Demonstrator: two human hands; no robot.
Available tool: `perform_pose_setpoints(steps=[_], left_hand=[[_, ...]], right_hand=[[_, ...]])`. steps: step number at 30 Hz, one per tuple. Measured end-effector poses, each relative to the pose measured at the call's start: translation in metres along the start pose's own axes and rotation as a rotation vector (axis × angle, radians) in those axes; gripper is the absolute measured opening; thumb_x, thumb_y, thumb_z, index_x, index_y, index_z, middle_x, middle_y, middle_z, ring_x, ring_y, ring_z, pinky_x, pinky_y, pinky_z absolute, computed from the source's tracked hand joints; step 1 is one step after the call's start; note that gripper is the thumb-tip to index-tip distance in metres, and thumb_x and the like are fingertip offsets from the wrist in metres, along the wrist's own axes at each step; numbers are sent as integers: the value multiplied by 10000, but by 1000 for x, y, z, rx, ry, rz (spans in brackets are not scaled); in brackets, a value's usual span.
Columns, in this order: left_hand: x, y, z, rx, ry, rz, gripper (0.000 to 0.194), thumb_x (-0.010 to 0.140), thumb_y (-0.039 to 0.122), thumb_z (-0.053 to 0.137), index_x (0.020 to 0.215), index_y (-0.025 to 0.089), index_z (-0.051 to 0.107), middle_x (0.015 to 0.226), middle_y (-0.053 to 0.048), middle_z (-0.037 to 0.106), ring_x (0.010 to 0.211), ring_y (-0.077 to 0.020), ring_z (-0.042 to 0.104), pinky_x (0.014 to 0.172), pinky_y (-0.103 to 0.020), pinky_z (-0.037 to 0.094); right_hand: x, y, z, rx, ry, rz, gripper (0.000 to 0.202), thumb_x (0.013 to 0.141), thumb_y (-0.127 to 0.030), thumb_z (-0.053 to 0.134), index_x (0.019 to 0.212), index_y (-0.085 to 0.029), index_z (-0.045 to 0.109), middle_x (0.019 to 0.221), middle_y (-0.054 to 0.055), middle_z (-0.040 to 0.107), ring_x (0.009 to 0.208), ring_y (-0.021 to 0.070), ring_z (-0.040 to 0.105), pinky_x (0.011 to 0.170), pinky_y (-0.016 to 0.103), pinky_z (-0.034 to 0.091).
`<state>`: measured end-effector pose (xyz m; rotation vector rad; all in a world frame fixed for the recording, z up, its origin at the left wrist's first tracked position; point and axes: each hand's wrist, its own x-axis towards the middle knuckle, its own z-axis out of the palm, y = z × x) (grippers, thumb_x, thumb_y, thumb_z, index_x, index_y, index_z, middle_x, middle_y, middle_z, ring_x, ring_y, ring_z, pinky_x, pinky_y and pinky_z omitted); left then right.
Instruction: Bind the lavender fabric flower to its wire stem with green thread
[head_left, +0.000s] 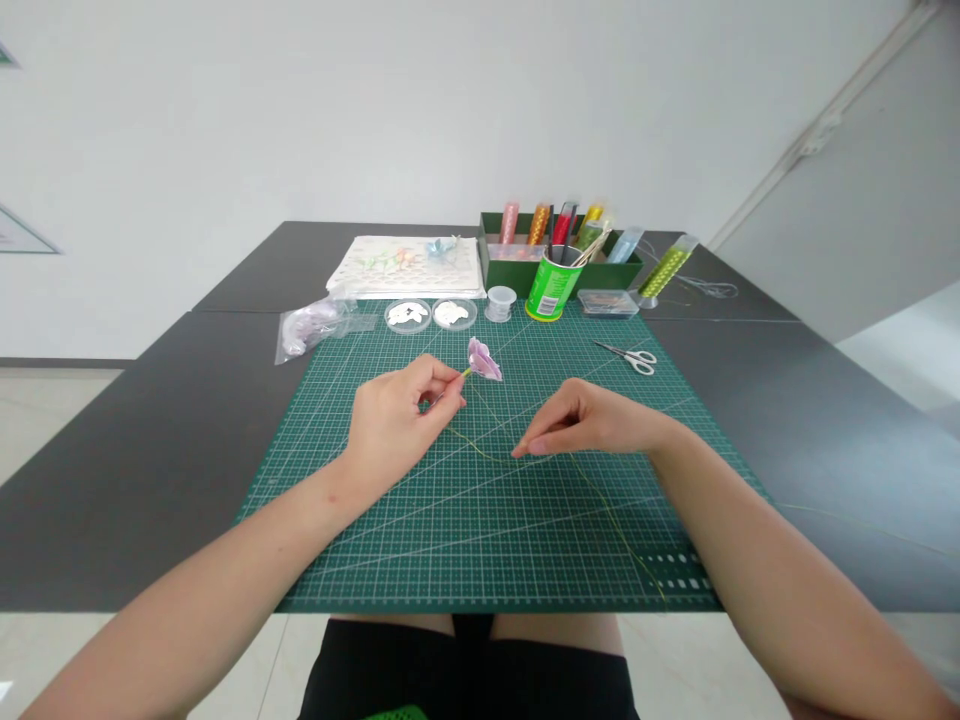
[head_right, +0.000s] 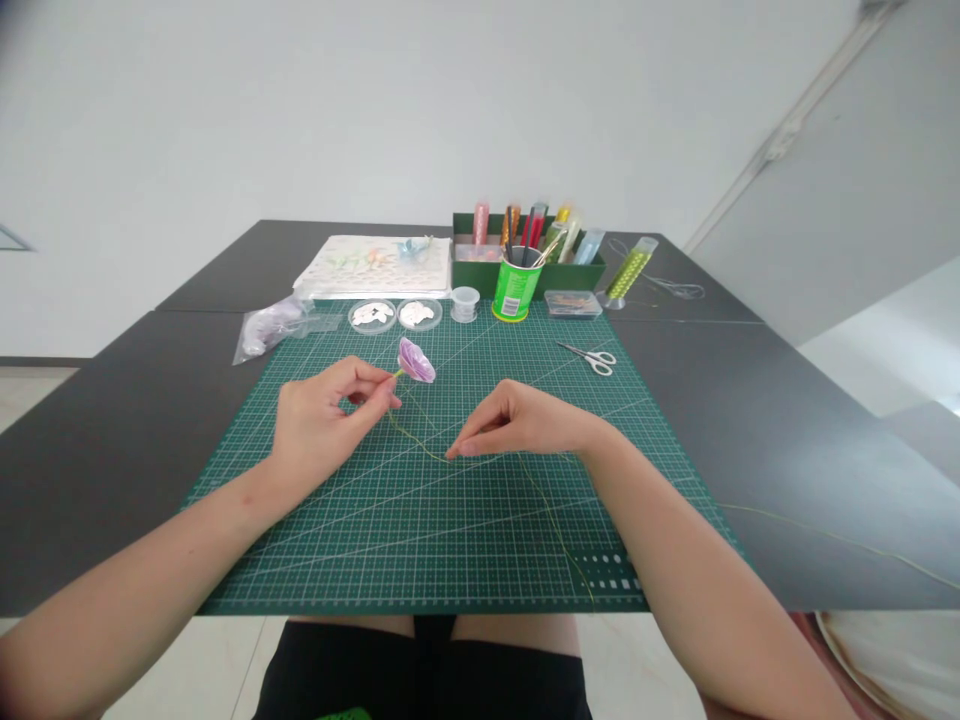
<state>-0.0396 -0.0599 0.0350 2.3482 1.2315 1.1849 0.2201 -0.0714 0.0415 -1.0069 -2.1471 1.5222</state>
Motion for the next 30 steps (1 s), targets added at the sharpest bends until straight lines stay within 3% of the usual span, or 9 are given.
perform_pose_setpoints(steps=[5, 8, 11, 16, 22, 25, 28, 30], left_hand=[[-4, -4, 7, 160, -91, 91, 122, 969, 253, 631, 870, 204, 683, 708, 52, 770, 620, -138, 703, 595, -235, 453], [-8, -5, 12, 286, -145, 222, 137, 977, 251, 615, 860, 209, 673, 652, 53, 736, 561, -147, 666, 563, -251, 416], [-12, -3, 16, 349, -212, 395, 209, 1009, 256, 556, 830, 203, 648, 571, 55, 670, 490, -143, 611, 536, -267, 389], [-18, 4, 19, 310, -267, 546, 320, 1064, 234, 432, 808, 194, 620, 537, 61, 615, 464, -134, 595, 546, -291, 413], [-22, 11, 15, 242, -292, 650, 292, 1051, 200, 439, 829, 195, 630, 584, 52, 650, 519, -142, 629, 561, -297, 446], [-21, 12, 12, 217, -253, 684, 256, 1031, 167, 467, 835, 191, 629, 623, 45, 682, 522, -130, 620, 563, -283, 451], [-19, 13, 8, 192, -197, 681, 224, 1016, 146, 497, 834, 184, 622, 627, 43, 688, 537, -119, 631, 573, -269, 458], [-17, 12, 6, 187, -162, 651, 200, 1014, 155, 516, 842, 181, 616, 609, 49, 673, 539, -116, 637, 578, -262, 462]], right_hand=[[-5, -8, 1, 146, -79, -139, 214, 910, -307, 747, 989, -135, 845, 545, -10, 620, 451, 48, 305, 424, 229, 221], [-7, -9, 3, 178, -47, -194, 203, 911, -301, 751, 978, -136, 847, 496, -27, 563, 437, 45, 288, 413, 236, 190], [-7, -8, 5, 216, 58, -235, 191, 890, -321, 776, 952, -158, 854, 474, -29, 555, 427, 47, 283, 408, 236, 187], [-3, -5, 9, 294, 305, -259, 201, 836, -386, 815, 904, -204, 865, 648, 53, 730, 506, 94, 473, 461, 246, 323], [7, 1, 18, 284, 550, -131, 238, 856, -408, 773, 947, -205, 858, 453, -58, 442, 473, 71, 264, 453, 239, 186], [14, 2, 23, 217, 612, -101, 257, 864, -420, 755, 954, -201, 855, 506, -35, 543, 477, 74, 344, 463, 234, 246], [19, 5, 25, 150, 615, -79, 235, 844, -410, 769, 929, -211, 858, 768, 53, 766, 630, 127, 585, 577, 256, 428], [21, 8, 24, 127, 588, -51, 252, 838, -428, 766, 926, -211, 858, 895, 85, 804, 748, 173, 659, 654, 284, 485]])
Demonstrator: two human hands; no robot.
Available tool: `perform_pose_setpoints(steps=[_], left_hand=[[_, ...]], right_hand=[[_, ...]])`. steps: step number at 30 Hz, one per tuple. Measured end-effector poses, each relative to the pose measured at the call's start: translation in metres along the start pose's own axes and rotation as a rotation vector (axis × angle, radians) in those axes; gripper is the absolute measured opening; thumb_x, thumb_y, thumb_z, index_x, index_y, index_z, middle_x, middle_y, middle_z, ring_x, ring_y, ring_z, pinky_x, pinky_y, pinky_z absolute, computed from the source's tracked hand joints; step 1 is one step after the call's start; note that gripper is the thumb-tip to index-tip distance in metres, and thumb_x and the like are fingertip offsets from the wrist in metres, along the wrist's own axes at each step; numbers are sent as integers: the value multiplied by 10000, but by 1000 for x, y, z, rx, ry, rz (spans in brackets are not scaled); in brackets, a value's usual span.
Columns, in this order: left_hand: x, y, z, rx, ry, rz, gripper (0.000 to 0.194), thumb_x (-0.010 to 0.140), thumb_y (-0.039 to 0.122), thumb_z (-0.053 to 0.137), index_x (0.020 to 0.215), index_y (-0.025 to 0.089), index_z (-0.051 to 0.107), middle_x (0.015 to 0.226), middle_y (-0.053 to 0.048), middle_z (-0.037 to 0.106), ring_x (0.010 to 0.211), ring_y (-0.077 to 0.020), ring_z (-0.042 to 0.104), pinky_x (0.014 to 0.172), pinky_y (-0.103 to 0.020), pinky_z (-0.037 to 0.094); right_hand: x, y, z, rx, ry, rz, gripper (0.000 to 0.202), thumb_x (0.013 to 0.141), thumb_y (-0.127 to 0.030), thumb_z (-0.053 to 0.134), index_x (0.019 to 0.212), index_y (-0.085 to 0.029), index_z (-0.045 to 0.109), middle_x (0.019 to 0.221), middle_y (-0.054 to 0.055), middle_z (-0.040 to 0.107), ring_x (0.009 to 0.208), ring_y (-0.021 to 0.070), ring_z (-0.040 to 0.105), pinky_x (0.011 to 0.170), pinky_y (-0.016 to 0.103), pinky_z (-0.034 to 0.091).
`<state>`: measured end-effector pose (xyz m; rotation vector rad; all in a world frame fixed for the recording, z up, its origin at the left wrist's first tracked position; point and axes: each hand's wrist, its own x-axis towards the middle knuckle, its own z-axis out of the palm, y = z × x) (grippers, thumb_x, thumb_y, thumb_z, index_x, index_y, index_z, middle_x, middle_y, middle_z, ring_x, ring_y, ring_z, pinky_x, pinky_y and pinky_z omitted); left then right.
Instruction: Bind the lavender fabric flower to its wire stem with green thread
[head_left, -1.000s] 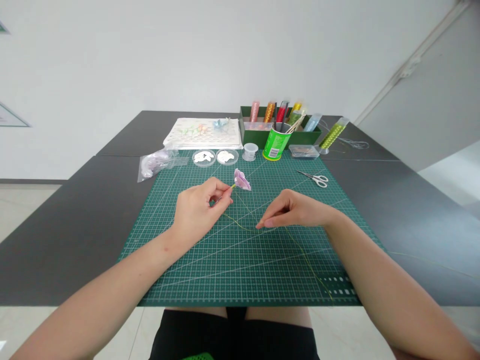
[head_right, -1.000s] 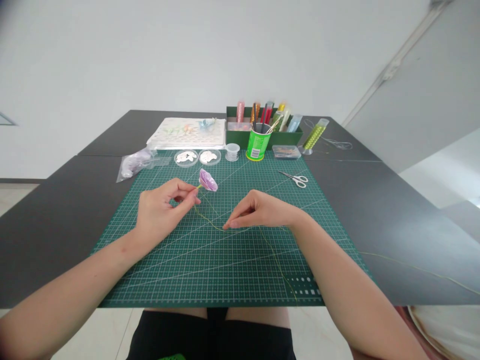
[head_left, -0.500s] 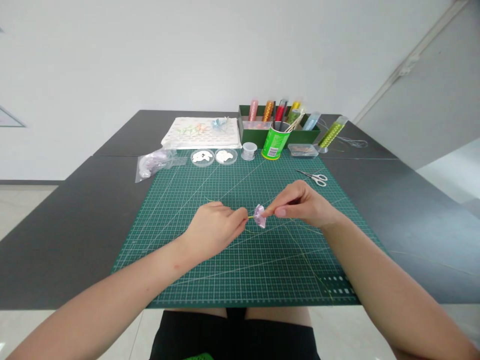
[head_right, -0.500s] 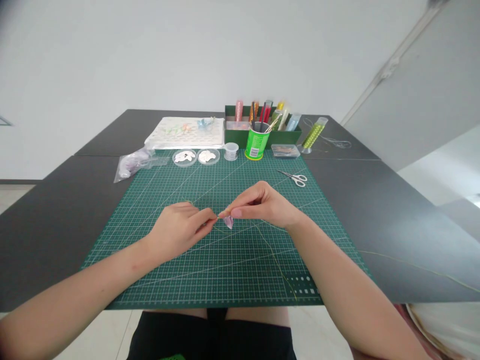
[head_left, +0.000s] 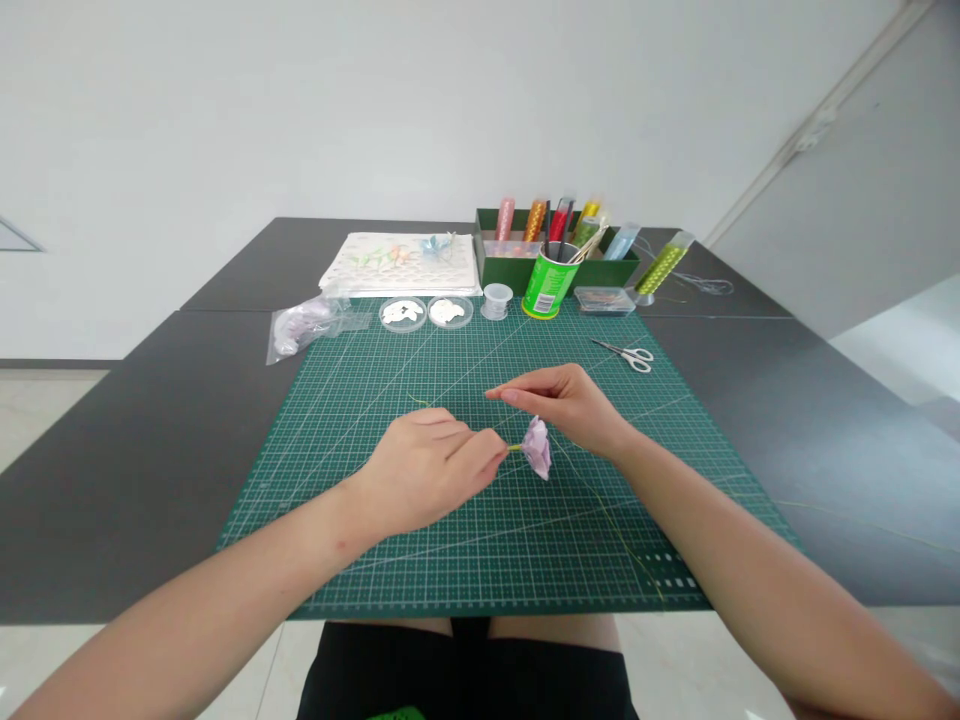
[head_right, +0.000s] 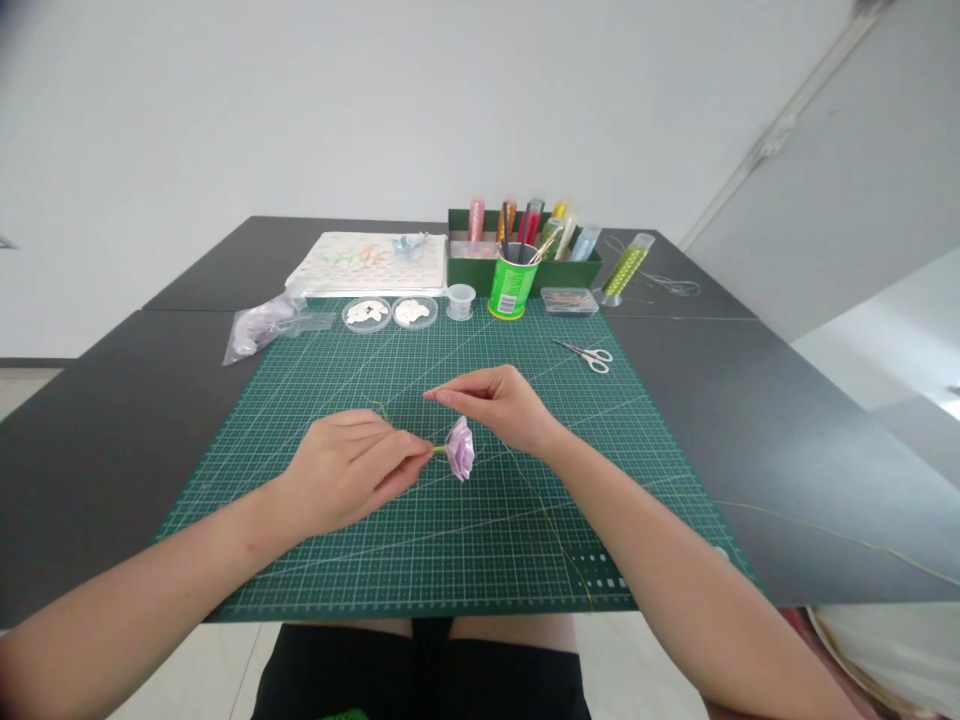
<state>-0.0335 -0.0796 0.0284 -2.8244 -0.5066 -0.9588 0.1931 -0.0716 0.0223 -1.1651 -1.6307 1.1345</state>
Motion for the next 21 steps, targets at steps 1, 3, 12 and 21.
perform_pose_setpoints(steps=[1, 3, 12, 21], left_hand=[[0, -1, -1, -3, 15, -27, 191, 1013, 162, 521, 846, 183, 610, 602, 55, 666, 532, -113, 633, 578, -258, 462], [1, -3, -2, -33, 38, -114, 169, 1010, 178, 523, 857, 191, 593, 606, 65, 664, 508, -104, 615, 572, -248, 453], [9, -8, -5, -500, 117, -674, 121, 938, 206, 550, 820, 216, 527, 497, 113, 441, 416, -73, 404, 445, -194, 305], [10, -11, -2, -605, 105, -769, 139, 956, 252, 552, 824, 215, 537, 509, 104, 453, 434, -81, 401, 470, -214, 332]], right_hand=[[1, 2, -1, -4, -16, 9, 273, 836, -448, 763, 927, -208, 857, 902, 89, 806, 764, 184, 665, 662, 292, 491], [2, 4, -2, -1, -52, 16, 323, 831, -491, 758, 917, -194, 854, 844, 79, 789, 729, 176, 639, 636, 286, 470], [-3, 0, -10, -67, -182, 46, 429, 878, -497, 715, 1043, -119, 835, 537, -53, 386, 526, 75, 236, 489, 251, 149], [-4, 0, -10, -88, -284, 39, 392, 890, -458, 715, 1062, -124, 826, 512, -61, 394, 501, 76, 244, 462, 247, 161]])
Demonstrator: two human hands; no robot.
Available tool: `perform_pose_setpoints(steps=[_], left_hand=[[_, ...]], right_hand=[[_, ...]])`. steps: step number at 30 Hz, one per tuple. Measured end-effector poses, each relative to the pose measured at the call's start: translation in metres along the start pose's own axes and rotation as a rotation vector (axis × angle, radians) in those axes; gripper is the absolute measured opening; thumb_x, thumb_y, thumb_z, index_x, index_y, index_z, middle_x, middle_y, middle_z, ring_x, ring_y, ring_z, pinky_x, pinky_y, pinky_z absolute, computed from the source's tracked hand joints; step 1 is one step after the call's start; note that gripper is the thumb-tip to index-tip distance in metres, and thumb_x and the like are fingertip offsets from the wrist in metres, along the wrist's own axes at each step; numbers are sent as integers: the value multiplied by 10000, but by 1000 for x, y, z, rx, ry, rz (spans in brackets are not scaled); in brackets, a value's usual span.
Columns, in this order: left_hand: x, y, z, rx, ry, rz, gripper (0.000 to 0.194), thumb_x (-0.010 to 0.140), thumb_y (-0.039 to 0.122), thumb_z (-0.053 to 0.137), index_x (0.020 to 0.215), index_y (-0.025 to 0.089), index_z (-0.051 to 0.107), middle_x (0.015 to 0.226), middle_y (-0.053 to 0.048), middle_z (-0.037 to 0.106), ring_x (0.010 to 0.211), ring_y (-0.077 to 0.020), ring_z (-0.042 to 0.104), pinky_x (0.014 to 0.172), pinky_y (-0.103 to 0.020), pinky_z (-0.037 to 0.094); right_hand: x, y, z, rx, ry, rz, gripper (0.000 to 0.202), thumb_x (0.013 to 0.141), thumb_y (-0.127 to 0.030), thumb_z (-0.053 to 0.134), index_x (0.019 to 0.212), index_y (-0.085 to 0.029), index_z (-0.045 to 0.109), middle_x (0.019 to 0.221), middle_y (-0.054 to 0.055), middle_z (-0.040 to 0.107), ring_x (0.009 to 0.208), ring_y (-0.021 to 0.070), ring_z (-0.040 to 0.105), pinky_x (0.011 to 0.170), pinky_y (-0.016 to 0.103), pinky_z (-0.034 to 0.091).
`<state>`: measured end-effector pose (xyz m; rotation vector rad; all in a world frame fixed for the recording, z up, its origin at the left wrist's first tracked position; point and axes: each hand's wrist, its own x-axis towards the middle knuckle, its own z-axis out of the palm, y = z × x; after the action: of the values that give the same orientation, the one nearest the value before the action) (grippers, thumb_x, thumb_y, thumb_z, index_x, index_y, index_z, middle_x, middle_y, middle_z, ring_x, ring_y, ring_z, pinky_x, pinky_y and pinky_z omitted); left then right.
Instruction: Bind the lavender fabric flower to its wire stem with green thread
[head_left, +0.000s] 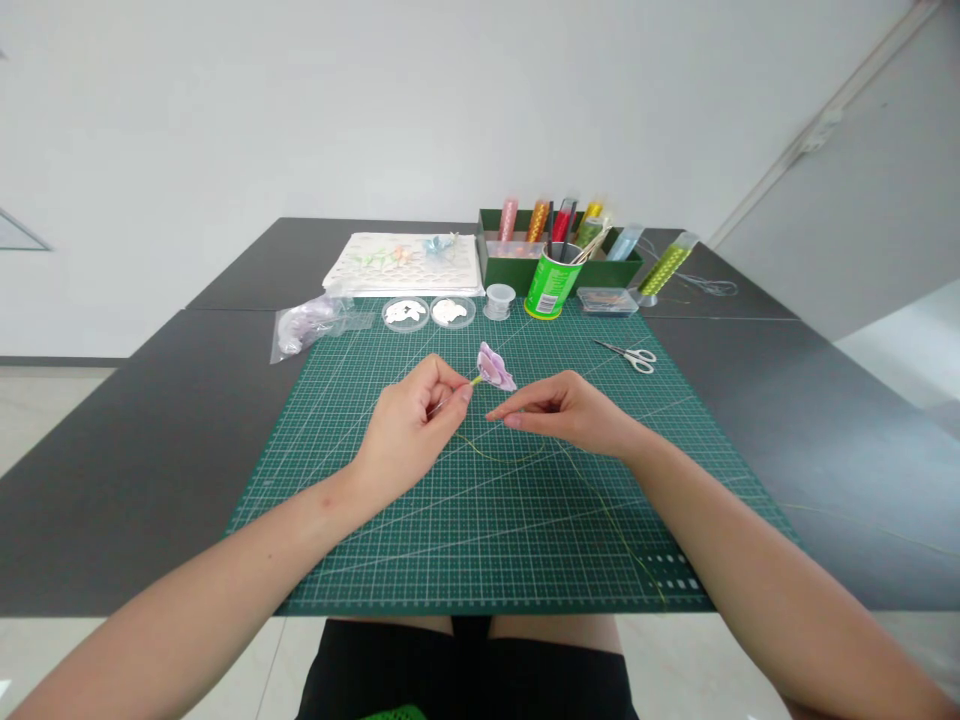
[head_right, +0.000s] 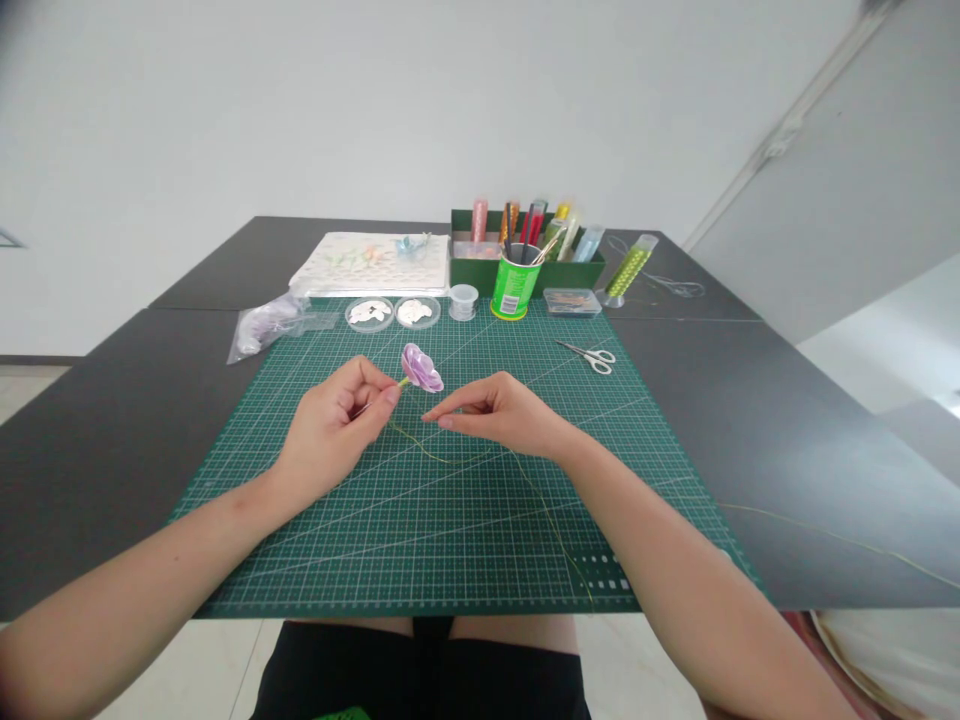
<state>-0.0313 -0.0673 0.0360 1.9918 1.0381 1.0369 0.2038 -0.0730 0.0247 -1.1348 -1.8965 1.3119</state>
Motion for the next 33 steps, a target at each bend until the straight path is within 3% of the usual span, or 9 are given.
perform_pose_setpoints(steps=[6, 13, 18, 24, 29, 31, 33], left_hand=[[-1, -2, 0, 22, 66, 14, 143, 976, 265, 546, 842, 216, 547, 505, 94, 499, 431, -86, 436, 476, -217, 355], [-1, -4, -1, 92, 102, 41, 129, 967, 241, 554, 843, 209, 566, 488, 97, 506, 412, -81, 439, 459, -209, 345], [-3, -5, 2, 207, 40, 63, 131, 964, 241, 560, 837, 210, 559, 502, 101, 533, 419, -82, 468, 472, -210, 342], [-8, -7, 11, 355, -187, 96, 96, 940, 182, 553, 848, 203, 563, 567, 85, 606, 428, -91, 524, 466, -210, 312], [-17, -4, 18, 373, -328, 186, 75, 938, 184, 573, 866, 204, 572, 576, 83, 604, 428, -100, 540, 450, -210, 289], [-20, 0, 18, 361, -338, 220, 74, 945, 178, 567, 875, 203, 566, 558, 94, 573, 421, -93, 531, 456, -204, 296], [-23, 4, 18, 341, -338, 257, 82, 952, 171, 563, 877, 200, 552, 535, 108, 526, 413, -84, 517, 460, -196, 295]], right_hand=[[0, 1, -7, -72, -98, 44, 301, 857, -408, 754, 976, -145, 839, 571, -18, 577, 505, 68, 300, 465, 235, 195], [-8, -11, -13, -62, -271, 45, 289, 878, -406, 758, 1030, -175, 842, 483, -72, 422, 476, 64, 254, 461, 237, 185], [-16, -19, -12, 29, -365, -76, 287, 895, -396, 758, 1053, -170, 838, 572, -19, 581, 490, 69, 336, 458, 245, 231], [-20, -22, -9, 68, -231, -174, 258, 912, -358, 750, 1069, -170, 831, 522, -40, 541, 457, 61, 303, 440, 247, 229], [-18, -27, -7, 126, -23, -191, 275, 909, -410, 737, 1006, -176, 846, 690, 34, 698, 524, 90, 401, 468, 258, 286], [-17, -25, -7, 134, 53, -175, 359, 905, -497, 722, 998, -175, 849, 629, 24, 646, 541, 100, 403, 481, 264, 283], [-15, -21, -6, 136, 100, -181, 428, 923, -552, 681, 1032, -171, 842, 534, -20, 502, 527, 95, 344, 483, 266, 246]])
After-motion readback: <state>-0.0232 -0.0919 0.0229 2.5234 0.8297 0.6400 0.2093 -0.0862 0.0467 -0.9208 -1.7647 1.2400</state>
